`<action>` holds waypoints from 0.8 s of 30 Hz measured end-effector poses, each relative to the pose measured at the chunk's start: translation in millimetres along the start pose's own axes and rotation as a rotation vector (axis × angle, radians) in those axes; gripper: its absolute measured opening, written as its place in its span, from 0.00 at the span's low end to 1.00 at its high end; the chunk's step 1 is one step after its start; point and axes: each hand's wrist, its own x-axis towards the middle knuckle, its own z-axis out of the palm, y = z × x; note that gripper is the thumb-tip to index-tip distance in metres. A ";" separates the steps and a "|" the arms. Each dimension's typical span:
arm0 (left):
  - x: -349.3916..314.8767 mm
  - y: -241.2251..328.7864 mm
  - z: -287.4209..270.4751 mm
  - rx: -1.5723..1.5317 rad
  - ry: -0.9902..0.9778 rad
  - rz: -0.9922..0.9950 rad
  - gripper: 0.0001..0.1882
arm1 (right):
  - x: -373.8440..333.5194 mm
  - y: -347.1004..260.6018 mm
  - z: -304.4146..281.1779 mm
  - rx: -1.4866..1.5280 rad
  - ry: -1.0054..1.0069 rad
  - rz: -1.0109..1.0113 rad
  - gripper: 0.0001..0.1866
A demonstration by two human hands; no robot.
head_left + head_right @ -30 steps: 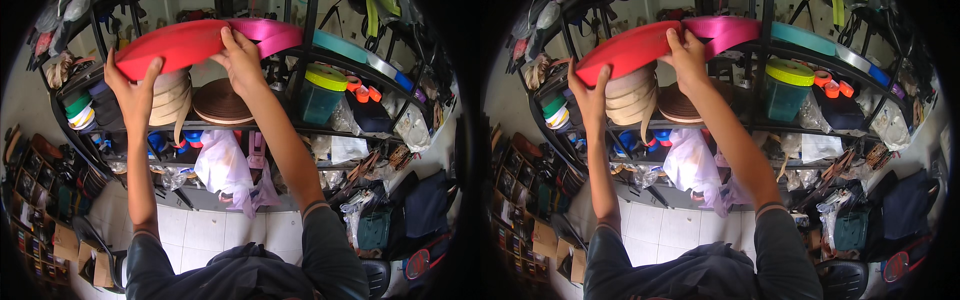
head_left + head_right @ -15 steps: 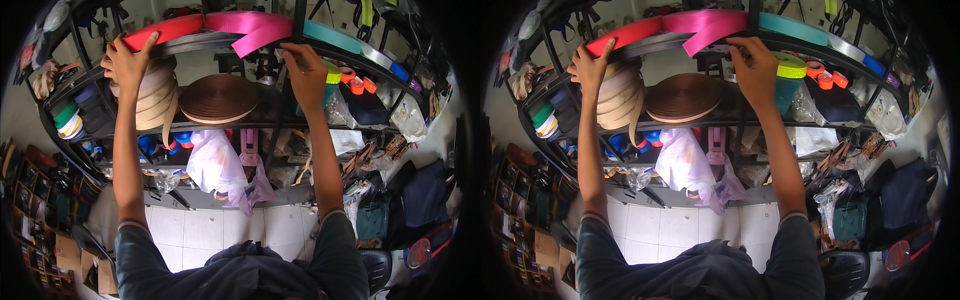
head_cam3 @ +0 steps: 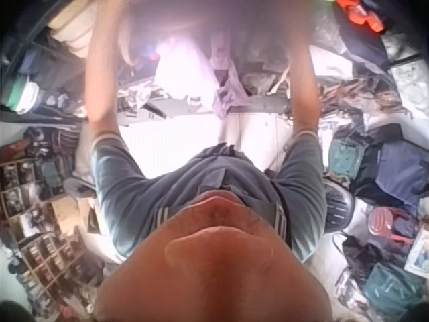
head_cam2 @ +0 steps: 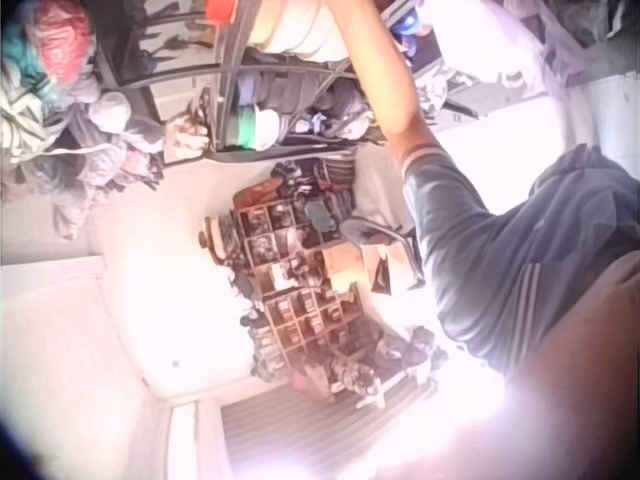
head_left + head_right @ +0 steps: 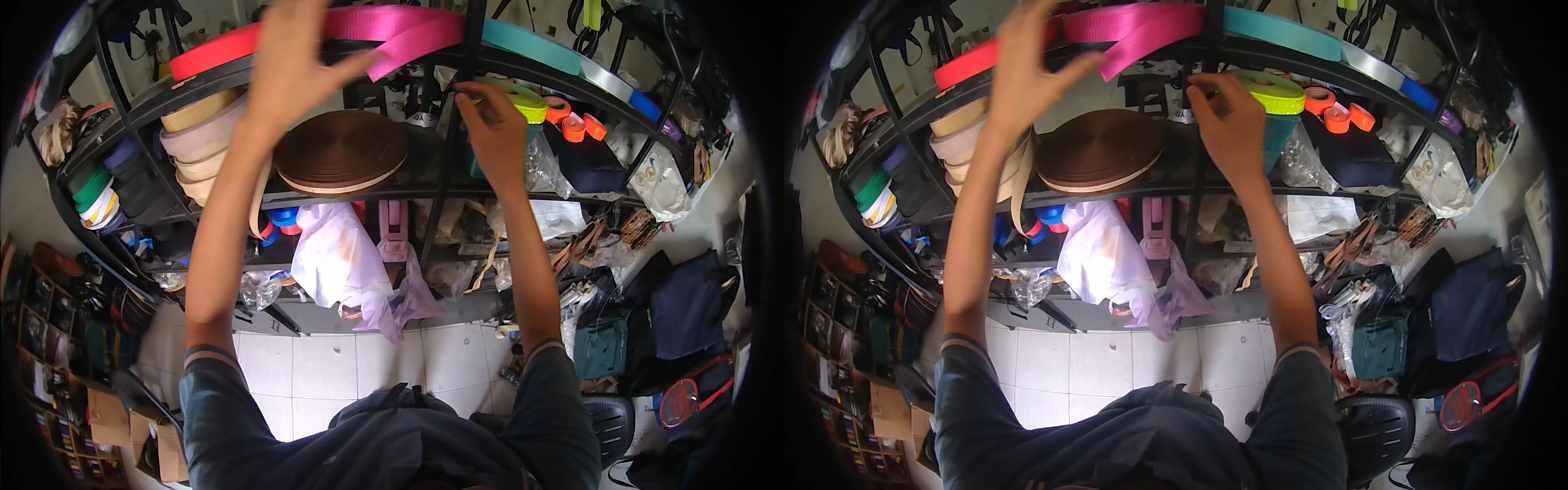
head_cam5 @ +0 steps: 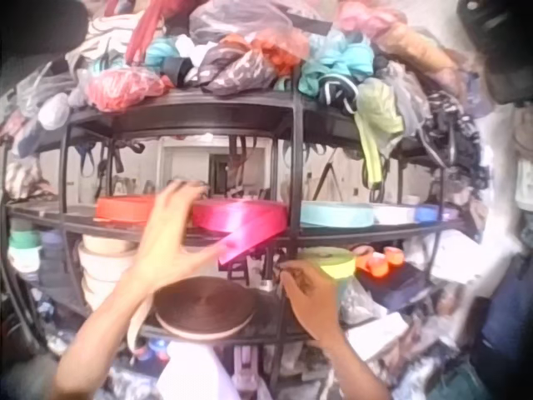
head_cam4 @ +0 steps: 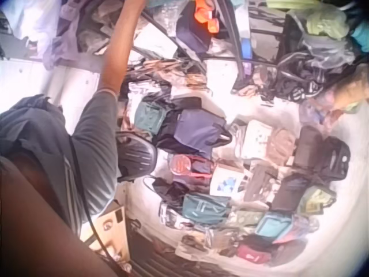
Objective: The person takes rolls of colorful straps from storage boxes and organizes them on a shelf, handling rolls of blue, white, teal, pink, and red straps.
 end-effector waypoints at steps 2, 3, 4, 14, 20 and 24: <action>11.9 28.6 15.7 -0.032 -0.146 0.086 0.26 | -9.3 1.7 0.7 0.079 -0.036 0.117 0.07; 15.7 30.1 28.7 -0.017 -0.143 0.125 0.27 | -13.9 -1.4 0.1 0.106 -0.061 0.148 0.07; 19.5 27.1 34.4 -0.025 -0.189 0.125 0.27 | -20.6 -2.7 -0.2 0.134 -0.087 0.182 0.07; -3.4 22.3 42.5 0.030 -0.202 0.032 0.28 | -93.3 30.9 -30.3 0.362 -0.289 0.505 0.10; -158.6 122.7 -41.4 -0.237 -0.189 -0.608 0.32 | -182.5 10.9 -18.6 0.673 -0.469 0.701 0.12; -270.8 221.9 -103.3 -0.342 -0.162 -1.274 0.22 | -245.9 0.4 -4.0 0.795 -0.788 0.927 0.14</action>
